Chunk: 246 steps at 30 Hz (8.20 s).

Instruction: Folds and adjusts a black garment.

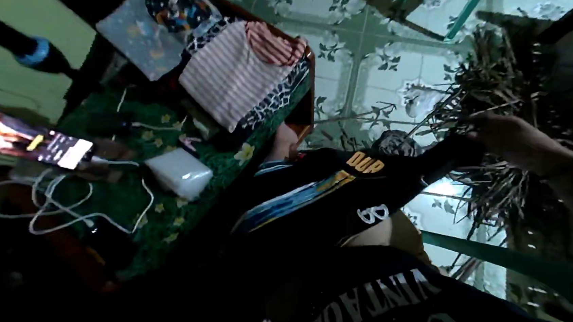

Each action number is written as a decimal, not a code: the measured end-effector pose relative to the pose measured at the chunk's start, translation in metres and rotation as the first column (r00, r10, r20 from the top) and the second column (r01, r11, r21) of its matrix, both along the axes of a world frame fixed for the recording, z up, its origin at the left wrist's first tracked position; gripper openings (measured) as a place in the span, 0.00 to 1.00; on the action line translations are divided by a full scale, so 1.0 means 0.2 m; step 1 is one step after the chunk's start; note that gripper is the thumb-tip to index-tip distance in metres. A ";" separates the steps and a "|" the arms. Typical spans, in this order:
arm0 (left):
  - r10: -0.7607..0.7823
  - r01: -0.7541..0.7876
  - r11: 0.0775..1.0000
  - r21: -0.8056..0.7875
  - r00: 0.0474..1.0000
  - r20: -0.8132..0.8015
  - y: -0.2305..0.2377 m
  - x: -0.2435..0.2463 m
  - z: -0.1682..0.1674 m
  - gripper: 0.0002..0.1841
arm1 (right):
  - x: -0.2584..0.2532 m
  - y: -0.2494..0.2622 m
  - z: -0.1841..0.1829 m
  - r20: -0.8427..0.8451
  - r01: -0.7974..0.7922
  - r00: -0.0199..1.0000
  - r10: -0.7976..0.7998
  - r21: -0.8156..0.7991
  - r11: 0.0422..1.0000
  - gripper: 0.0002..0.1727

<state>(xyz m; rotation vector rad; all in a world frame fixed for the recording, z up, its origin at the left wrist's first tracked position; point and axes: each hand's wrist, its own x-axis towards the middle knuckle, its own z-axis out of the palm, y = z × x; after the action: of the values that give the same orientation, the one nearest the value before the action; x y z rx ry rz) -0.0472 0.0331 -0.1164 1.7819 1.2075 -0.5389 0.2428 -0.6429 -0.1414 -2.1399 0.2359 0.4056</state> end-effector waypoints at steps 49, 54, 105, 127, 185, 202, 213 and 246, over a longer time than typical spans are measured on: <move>-0.606 0.533 0.795 0.290 0.695 0.387 -0.31 0.60 -0.61 0.28 | 0.08 0.90 -0.31 0.019 -0.557 0.829 0.558 -0.045 0.829 0.25; -0.580 0.483 0.813 0.327 0.722 0.377 -0.28 0.63 -0.68 0.15 | 0.06 1.10 -0.38 0.108 -0.552 0.815 0.569 -0.151 0.820 0.30; -0.245 0.462 0.870 -0.173 0.709 0.661 -0.69 1.72 -0.64 0.28 | 0.52 1.67 -0.52 0.436 -0.625 0.758 0.485 0.273 0.731 0.17; 0.046 0.515 0.553 -0.655 0.766 0.641 -0.73 1.61 -0.56 0.31 | 0.33 1.94 -0.40 0.268 -0.716 0.565 0.781 0.630 0.301 0.11; -0.891 0.892 0.370 0.260 0.420 -0.174 -0.82 1.88 -0.86 0.23 | 0.74 1.80 -0.95 -0.359 -0.910 0.411 0.838 -0.223 0.350 0.38; -0.822 0.746 0.564 0.353 0.550 0.150 -0.71 1.90 -0.90 0.28 | 0.83 1.72 -0.88 -0.292 -0.622 0.741 0.605 0.041 0.782 0.28; -0.855 0.792 0.517 0.324 0.498 0.146 -0.47 1.80 -0.71 0.23 | 0.90 1.54 -0.77 -0.041 -0.582 0.793 0.608 0.243 0.776 0.22; -0.572 0.077 0.605 0.792 0.734 0.366 0.01 0.34 -0.48 0.15 | 0.25 1.14 -0.07 0.488 -0.707 0.387 0.782 -0.387 0.592 0.07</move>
<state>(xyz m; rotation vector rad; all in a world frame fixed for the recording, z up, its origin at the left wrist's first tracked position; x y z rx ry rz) 0.0215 0.0345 -0.2130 2.6456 0.6173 0.4163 0.2922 -0.4154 -0.1544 -2.2556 -1.1988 0.1450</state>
